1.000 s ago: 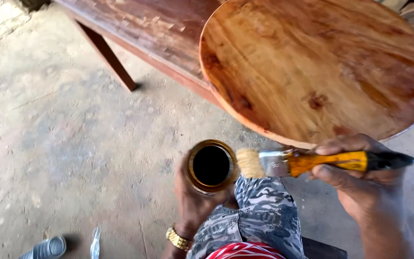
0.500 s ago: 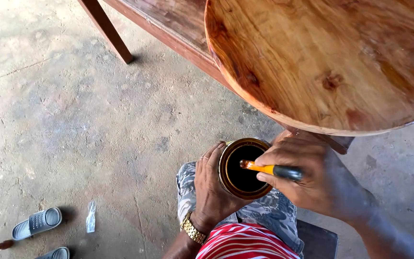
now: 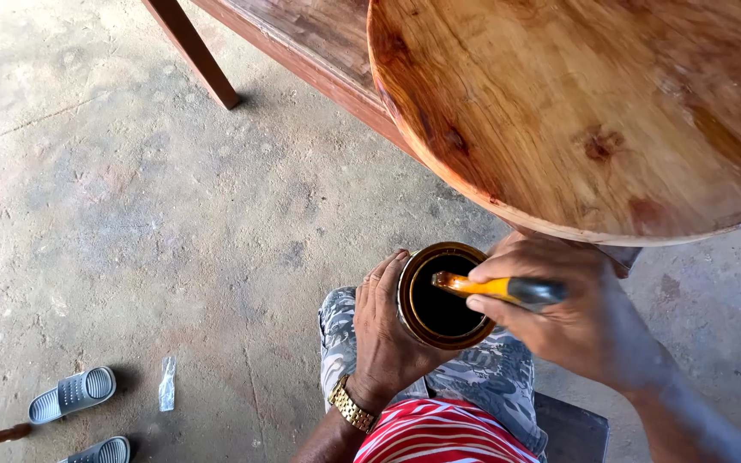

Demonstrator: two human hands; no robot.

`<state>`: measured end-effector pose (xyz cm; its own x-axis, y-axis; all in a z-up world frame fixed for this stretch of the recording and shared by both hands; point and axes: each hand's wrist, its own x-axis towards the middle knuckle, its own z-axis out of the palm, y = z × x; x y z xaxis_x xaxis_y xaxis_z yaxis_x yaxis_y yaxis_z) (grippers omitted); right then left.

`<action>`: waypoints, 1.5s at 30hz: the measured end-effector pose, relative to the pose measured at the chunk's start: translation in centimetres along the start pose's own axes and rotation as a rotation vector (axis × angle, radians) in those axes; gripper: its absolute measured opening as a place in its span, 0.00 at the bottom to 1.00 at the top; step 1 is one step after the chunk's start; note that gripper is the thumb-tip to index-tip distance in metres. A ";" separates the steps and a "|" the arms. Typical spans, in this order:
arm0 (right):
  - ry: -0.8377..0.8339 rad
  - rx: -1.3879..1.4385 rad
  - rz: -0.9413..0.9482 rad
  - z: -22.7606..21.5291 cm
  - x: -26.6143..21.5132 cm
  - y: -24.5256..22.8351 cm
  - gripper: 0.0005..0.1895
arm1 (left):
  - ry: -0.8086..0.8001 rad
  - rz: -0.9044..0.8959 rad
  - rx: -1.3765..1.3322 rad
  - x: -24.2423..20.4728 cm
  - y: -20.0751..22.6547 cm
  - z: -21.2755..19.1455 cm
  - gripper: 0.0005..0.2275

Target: Varnishing a circular wooden tabletop with a brush and then using a scraper tool on the edges.

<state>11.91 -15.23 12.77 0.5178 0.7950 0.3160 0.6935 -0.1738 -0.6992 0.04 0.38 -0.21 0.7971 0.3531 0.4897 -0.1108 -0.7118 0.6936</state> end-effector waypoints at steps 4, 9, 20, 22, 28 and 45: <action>0.068 0.174 0.083 0.5 -1.1 1.7 0.08 | -0.021 0.003 -0.008 0.1 -0.4 0.0 0.50; 0.197 0.746 0.416 1.5 -3.0 5.1 0.09 | -0.046 -0.014 -0.030 0.5 0.2 0.0 0.49; 0.258 0.916 0.314 0.5 -4.1 6.4 0.08 | -0.069 0.044 -0.054 0.5 -0.1 0.1 0.51; 0.334 0.993 0.435 0.3 -5.2 7.9 0.10 | -0.086 0.031 -0.088 0.5 -0.1 0.1 0.52; 0.414 0.857 0.386 -0.9 -5.3 7.7 0.07 | -0.059 0.016 -0.102 0.0 -0.4 0.2 0.51; 0.436 0.058 0.398 -2.4 -5.0 4.5 0.05 | -0.091 -0.017 -0.082 -0.2 -1.3 -0.4 0.51</action>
<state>13.64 -21.36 9.54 0.8988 0.3612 0.2483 0.3821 -0.3681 -0.8477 -0.17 1.45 -0.98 0.8494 0.3056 0.4302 -0.1422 -0.6525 0.7443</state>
